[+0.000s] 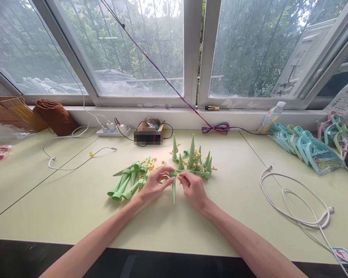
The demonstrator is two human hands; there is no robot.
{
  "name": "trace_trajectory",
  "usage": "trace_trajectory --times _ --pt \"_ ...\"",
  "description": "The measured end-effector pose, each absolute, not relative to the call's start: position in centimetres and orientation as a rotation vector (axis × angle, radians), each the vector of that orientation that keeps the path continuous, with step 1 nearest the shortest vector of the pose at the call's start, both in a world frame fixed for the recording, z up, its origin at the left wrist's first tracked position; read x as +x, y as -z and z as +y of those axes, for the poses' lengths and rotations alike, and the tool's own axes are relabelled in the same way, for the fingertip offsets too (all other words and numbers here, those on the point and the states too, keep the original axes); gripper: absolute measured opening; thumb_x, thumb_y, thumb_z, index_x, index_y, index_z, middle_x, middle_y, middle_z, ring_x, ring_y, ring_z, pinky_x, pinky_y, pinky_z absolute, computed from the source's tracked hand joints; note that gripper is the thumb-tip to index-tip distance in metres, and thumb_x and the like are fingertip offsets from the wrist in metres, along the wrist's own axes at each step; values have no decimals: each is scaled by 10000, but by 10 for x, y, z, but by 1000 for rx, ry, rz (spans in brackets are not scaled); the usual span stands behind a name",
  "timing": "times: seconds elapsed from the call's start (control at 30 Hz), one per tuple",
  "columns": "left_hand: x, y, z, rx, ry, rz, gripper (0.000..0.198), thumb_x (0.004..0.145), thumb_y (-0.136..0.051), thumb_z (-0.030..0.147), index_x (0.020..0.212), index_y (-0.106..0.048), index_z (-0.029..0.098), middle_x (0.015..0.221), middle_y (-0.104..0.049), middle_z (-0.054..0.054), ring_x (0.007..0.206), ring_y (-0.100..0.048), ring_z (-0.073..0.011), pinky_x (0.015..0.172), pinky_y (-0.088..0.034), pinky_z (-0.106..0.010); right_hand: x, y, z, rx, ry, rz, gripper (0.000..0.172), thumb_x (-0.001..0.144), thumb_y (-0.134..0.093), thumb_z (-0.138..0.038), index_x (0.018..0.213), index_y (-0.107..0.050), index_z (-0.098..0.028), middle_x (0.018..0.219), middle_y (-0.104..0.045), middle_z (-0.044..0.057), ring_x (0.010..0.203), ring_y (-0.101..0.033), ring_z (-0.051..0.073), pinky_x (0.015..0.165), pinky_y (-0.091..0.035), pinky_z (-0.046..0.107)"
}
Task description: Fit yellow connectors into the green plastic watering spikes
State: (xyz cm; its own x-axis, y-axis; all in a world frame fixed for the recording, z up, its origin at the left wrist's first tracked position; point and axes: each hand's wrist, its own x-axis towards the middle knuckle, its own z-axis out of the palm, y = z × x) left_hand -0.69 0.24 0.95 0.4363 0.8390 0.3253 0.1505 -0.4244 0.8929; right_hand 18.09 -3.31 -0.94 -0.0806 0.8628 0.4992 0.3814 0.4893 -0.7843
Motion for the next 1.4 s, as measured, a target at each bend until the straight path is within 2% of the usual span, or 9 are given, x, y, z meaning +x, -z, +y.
trace_trajectory --times 0.2,0.37,0.47,0.53,0.7,0.97,1.2,1.4 --pt "-4 -1 2 2044 -1133 904 242 881 -686 293 1100 -645 199 1017 -698 -57 751 -656 -131 733 -571 -291 180 8 -34 -1092 -613 -1653 232 997 -497 -347 865 -604 -189 679 -590 5 548 -525 137 517 -416 255" --pt "-2 -3 1 1968 -1181 862 262 883 -687 306 1116 -628 201 1083 -658 -79 861 -666 -159 803 -589 -321 180 7 -35 -1106 -632 -1613 240 1000 -500 -367 878 -602 -187 683 -586 0 539 -535 132 513 -425 248" --pt "-1 -9 0 1819 -1180 840 311 888 -679 352 1142 -588 197 1160 -612 -100 908 -662 -170 780 -596 -309 180 5 -37 -1112 -621 -1569 249 1007 -489 -374 881 -599 -189 690 -588 -3 513 -523 121 511 -434 246" --pt "0 -12 0 1717 -1133 836 352 891 -669 393 1162 -564 195 1117 -616 -93 871 -662 -167 722 -595 -290 179 5 -37 -1114 -601 -1544 251 1011 -483 -376 884 -598 -192 695 -592 -2 506 -520 119 511 -440 246" --pt "0 -12 0 1616 -988 784 377 910 -638 433 1168 -565 168 821 -642 -25 668 -627 -135 662 -562 -285 179 6 -37 -1095 -571 -1550 246 1015 -479 -373 900 -604 -196 705 -597 5 517 -525 123 518 -457 250" --pt "0 -10 -2 1635 -1007 730 294 916 -645 361 1135 -579 176 874 -675 -40 685 -633 -130 691 -573 -302 179 8 -37 -1072 -610 -1572 240 1011 -491 -367 895 -602 -189 690 -579 -3 506 -511 114 494 -436 240" --pt "0 -4 -1 1769 -1150 849 296 862 -710 341 1105 -637 189 886 -629 -37 685 -629 -133 637 -584 -293 179 8 -36 -1062 -629 -1567 262 1013 -484 -389 891 -599 -188 686 -572 -1 514 -517 118 487 -445 238" --pt "-2 -4 -2 1970 -1230 881 222 894 -675 298 1100 -680 216 940 -630 -51 666 -634 -122 609 -567 -270 179 6 -38 -1050 -569 -1574 256 1017 -475 -370 866 -586 -196 665 -552 -8 524 -514 120 504 -453 241"
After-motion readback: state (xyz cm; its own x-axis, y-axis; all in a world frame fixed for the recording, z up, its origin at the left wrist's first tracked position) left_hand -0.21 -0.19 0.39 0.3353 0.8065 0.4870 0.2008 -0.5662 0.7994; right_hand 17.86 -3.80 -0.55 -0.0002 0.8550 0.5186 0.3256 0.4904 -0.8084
